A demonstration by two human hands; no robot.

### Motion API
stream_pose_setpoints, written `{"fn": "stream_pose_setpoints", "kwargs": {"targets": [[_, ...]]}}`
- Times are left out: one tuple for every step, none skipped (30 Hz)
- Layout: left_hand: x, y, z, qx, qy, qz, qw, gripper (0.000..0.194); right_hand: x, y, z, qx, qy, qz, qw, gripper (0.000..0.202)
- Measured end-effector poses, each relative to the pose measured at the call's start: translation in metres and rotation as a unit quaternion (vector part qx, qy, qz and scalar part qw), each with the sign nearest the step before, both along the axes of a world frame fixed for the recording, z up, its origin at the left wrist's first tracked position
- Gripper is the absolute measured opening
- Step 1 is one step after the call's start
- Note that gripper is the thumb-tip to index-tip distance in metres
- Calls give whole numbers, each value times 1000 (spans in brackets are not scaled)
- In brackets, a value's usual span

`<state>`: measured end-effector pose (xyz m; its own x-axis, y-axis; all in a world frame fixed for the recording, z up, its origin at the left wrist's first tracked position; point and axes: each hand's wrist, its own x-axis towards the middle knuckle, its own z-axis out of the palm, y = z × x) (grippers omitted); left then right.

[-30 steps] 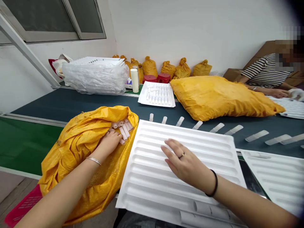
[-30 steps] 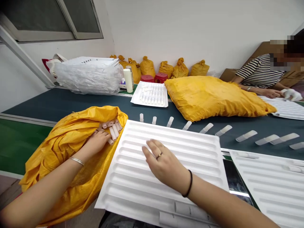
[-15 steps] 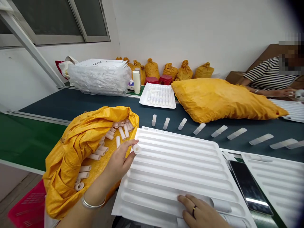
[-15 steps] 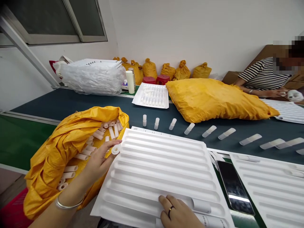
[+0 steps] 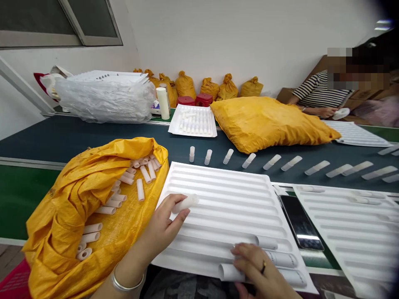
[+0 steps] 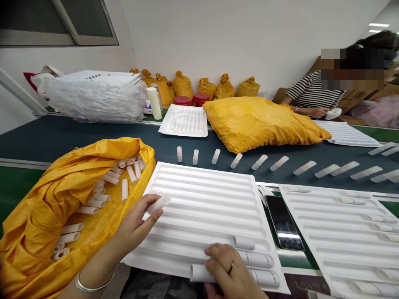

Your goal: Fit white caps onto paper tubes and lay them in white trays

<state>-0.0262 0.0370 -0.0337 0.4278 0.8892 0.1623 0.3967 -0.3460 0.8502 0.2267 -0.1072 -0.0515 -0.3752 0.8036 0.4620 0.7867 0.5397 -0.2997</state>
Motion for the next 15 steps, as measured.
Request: {"fn": "stream_pose_setpoints", "kwargs": {"targets": [[5,-2,1,0,5,-13,1000,26,2,7,6,-32,50,-26,998,26],[10,-3,2,1,9,-25,1000,27,3,16,12,-63,96,-57,992,25],[15,-5,2,6,10,-36,999,28,5,27,17,-89,136,-83,983,25],[20,-6,2,13,10,-48,999,28,7,38,23,-107,169,-99,975,25],[24,-6,3,21,8,-60,998,29,9,50,28,-117,193,-100,969,25],[28,-7,3,28,6,-69,997,29,11,60,33,-120,210,-86,966,26],[30,-6,4,36,4,-78,996,30,13,70,39,-118,221,-64,966,28],[32,-6,5,42,5,-85,995,30,15,77,44,-110,221,-37,968,30],[32,-5,7,48,10,-93,995,31,16,83,48,-98,211,-10,973,32],[32,-4,8,50,20,-100,994,32,18,87,53,-86,191,17,978,33],[31,-3,10,52,31,-111,992,33,19,90,57,-74,166,43,982,34],[31,-3,12,54,42,-123,990,33,20,91,61,-66,139,68,986,34],[31,-2,14,56,49,-133,988,33,21,92,64,-64,116,91,987,34],[32,-2,15,61,50,-139,987,32,22,92,66,-68,101,106,987,34],[33,-2,14,70,49,-140,986,30,22,92,67,-77,94,113,986,33]]}}
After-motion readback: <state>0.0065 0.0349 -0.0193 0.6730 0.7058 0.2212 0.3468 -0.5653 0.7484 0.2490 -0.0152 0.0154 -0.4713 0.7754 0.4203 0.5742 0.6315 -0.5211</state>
